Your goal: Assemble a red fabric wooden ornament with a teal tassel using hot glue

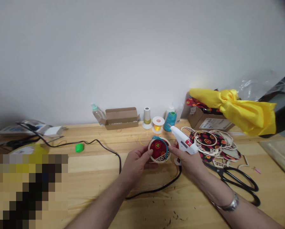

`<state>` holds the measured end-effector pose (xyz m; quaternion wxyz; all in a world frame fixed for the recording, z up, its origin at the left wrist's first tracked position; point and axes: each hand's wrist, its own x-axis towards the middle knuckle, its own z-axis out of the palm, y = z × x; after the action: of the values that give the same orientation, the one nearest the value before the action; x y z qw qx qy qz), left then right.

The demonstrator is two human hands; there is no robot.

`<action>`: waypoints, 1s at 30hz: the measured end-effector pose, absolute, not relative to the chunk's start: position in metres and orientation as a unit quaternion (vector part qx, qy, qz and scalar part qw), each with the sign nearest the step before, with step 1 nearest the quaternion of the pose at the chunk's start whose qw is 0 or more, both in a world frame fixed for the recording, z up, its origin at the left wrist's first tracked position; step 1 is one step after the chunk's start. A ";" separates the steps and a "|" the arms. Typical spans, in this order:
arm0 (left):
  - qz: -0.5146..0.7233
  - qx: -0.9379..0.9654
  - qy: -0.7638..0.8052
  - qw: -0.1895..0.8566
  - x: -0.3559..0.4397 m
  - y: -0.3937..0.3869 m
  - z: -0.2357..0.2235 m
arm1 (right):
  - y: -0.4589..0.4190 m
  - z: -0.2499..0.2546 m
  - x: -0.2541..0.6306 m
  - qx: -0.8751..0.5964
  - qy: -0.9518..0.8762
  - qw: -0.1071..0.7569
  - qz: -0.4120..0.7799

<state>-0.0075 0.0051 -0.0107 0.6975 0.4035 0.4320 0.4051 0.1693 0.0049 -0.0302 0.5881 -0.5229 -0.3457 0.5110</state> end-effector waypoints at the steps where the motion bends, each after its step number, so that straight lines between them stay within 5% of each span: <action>1: 0.403 0.409 0.439 0.691 -0.008 0.005 -0.011 | 0.005 -0.031 0.169 -0.523 -0.346 0.588 0.510; 30: 0.470 0.415 0.407 0.664 0.000 -0.004 -0.012 | -0.001 -0.025 0.163 -0.517 -0.353 0.583 0.519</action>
<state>-0.0003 -0.0037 -0.0122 0.6638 0.4155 0.4068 0.4705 0.1634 -0.0010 -0.0249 0.5827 -0.5167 -0.3530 0.5186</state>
